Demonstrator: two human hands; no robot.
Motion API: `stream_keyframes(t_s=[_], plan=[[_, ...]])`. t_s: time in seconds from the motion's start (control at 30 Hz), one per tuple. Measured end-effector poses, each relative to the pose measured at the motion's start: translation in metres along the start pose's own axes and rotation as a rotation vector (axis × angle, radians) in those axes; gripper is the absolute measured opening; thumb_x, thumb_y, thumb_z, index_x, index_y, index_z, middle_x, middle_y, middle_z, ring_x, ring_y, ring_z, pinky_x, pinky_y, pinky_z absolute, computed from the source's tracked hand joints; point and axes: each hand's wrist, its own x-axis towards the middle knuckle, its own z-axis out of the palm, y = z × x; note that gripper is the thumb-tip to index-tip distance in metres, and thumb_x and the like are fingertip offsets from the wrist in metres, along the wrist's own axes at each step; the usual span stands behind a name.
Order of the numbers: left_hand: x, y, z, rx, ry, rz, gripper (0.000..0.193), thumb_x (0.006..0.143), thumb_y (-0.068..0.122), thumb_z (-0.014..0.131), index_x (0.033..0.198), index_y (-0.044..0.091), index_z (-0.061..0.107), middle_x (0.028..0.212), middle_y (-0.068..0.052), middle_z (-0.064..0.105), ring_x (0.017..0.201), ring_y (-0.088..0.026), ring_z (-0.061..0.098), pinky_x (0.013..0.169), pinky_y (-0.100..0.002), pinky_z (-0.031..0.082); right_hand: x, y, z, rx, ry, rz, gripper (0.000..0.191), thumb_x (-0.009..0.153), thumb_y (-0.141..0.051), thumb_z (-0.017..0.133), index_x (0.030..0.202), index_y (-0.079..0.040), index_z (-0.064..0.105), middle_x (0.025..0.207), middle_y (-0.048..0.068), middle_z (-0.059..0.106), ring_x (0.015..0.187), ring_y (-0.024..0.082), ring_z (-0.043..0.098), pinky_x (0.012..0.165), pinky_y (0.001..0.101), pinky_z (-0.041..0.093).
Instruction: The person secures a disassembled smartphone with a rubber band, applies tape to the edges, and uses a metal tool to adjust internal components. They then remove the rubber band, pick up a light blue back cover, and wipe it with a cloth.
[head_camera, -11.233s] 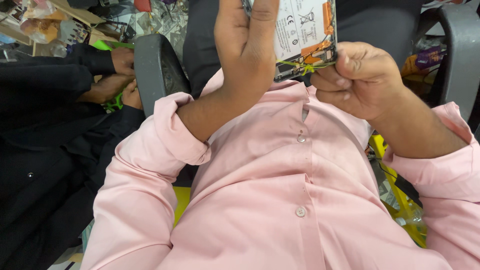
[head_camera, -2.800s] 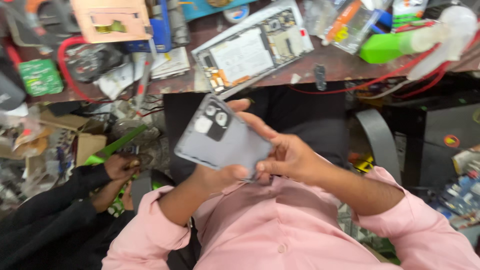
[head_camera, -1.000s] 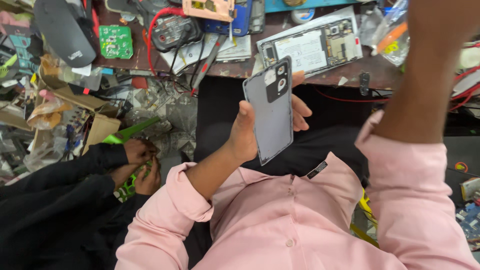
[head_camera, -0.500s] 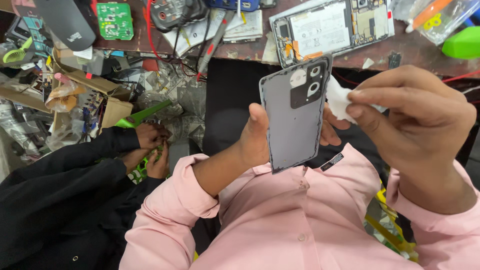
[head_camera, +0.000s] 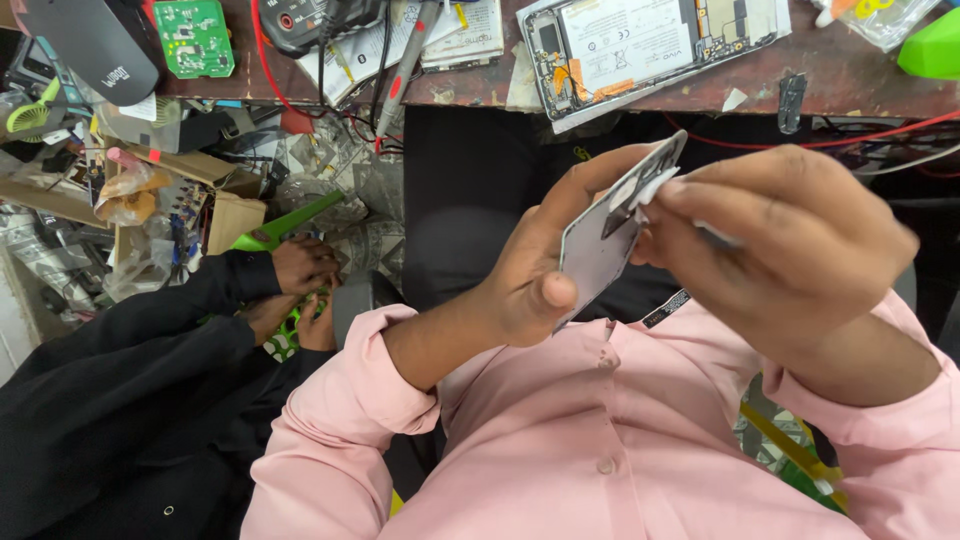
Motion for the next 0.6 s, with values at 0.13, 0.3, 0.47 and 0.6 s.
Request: stream_keyframes(t_s=[0.13,0.3,0.47,0.6], plan=[[0.0,0.003,-0.001,0.212,0.016,0.038,0.113,0.092,0.081,0.06,0.165,0.003,0.022,0.138,-0.009,0.057,0.119,-0.014,0.056,0.105,-0.028,0.046,0.0,-0.002,0.003,-0.242,-0.016,-0.198,0.029,0.074,0.009,0.088,0.099,0.004,0.074,0.091,0.013,0.067,0.078,0.027,0.069,0.067,0.0358,0.056],[0.002,0.008,-0.003,0.444,0.075,0.07,0.116,0.088,0.087,0.054,0.163,0.003,0.026,0.135,-0.011,0.065,0.11,-0.015,0.063,0.1,-0.028,0.051,-0.008,0.0,0.011,-0.321,0.007,-0.248,0.028,0.074,0.006,0.088,0.099,0.006,0.075,0.088,0.01,0.064,0.075,0.027,0.066,0.063,0.0357,0.053],[0.004,0.01,-0.006,0.717,0.089,0.187,0.109,0.091,0.086,0.056,0.16,0.006,0.033,0.128,-0.01,0.067,0.11,-0.017,0.068,0.098,-0.029,0.053,-0.01,-0.007,0.01,0.051,-0.068,0.223,0.021,0.085,0.008,0.079,0.105,0.005,0.073,0.096,0.011,0.063,0.076,0.022,0.062,0.064,0.03,0.047],[0.006,0.014,-0.011,0.99,0.084,0.282,0.103,0.091,0.084,0.06,0.157,0.008,0.039,0.121,-0.009,0.068,0.099,-0.018,0.066,0.09,-0.029,0.054,-0.001,-0.008,0.0,0.678,-0.133,0.835,0.016,0.088,0.004,0.068,0.104,0.005,0.072,0.093,0.009,0.065,0.079,0.013,0.058,0.065,0.0239,0.043]])
